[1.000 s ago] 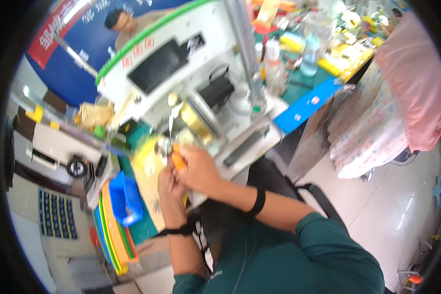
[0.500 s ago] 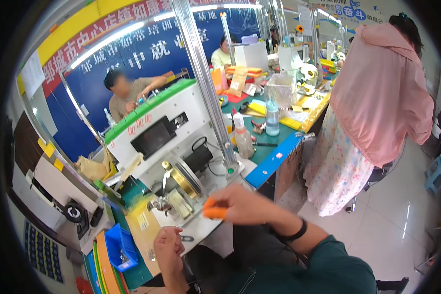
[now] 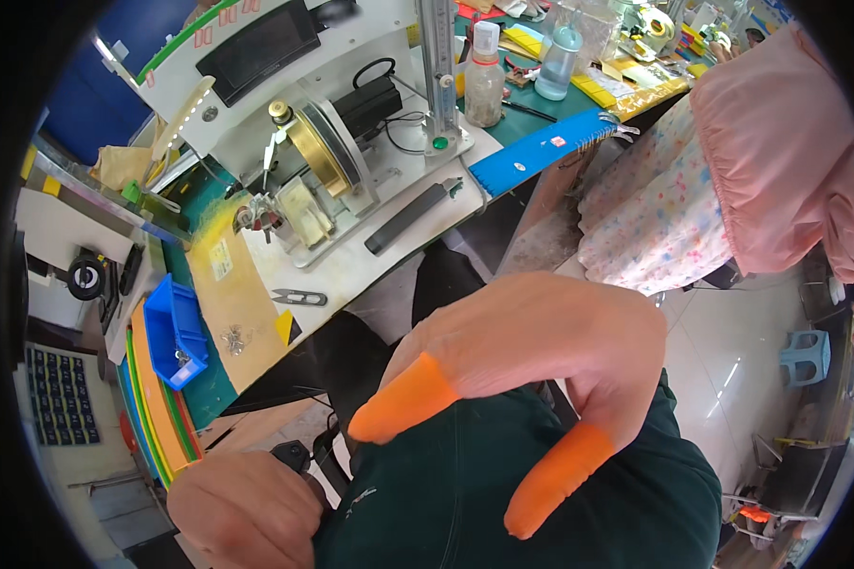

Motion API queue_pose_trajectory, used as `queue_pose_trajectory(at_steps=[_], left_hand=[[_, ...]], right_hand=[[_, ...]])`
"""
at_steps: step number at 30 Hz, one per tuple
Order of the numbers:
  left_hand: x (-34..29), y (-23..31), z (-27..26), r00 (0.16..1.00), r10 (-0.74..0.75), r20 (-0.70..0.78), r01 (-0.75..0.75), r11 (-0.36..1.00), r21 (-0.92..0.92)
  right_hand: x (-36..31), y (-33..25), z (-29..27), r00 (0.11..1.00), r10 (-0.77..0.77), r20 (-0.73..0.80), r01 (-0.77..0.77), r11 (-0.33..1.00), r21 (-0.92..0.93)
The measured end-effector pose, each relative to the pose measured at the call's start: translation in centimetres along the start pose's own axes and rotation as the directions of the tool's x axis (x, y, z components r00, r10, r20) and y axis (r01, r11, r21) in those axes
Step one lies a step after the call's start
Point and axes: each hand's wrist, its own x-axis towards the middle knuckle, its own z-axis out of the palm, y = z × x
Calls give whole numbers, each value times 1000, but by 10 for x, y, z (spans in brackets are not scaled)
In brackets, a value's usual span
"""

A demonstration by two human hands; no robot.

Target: Using a small rotating lathe and precision tools to process metal components.

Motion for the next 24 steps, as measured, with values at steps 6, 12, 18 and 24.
queue_pose_trajectory(at_steps=[6, 12, 18, 24], left_hand=[[-38, -14, -3, 815, -66, -576, -223, 882, -416], [23, 6, -128, 571, -279, -772, 273, 951, -142], [26, 13, -153, 604, -326, -728, 224, 945, -237], [28, 17, -147, 612, -363, -703, 265, 931, -250]], right_hand=[[9, 3, -9, 996, 79, 41, -75, 993, -94], [41, 57, 2, 690, -25, -723, -263, 923, -283], [61, 70, 5, 567, -269, -779, -336, 788, -516], [70, 90, -9, 478, -133, -868, -267, 920, -288]])
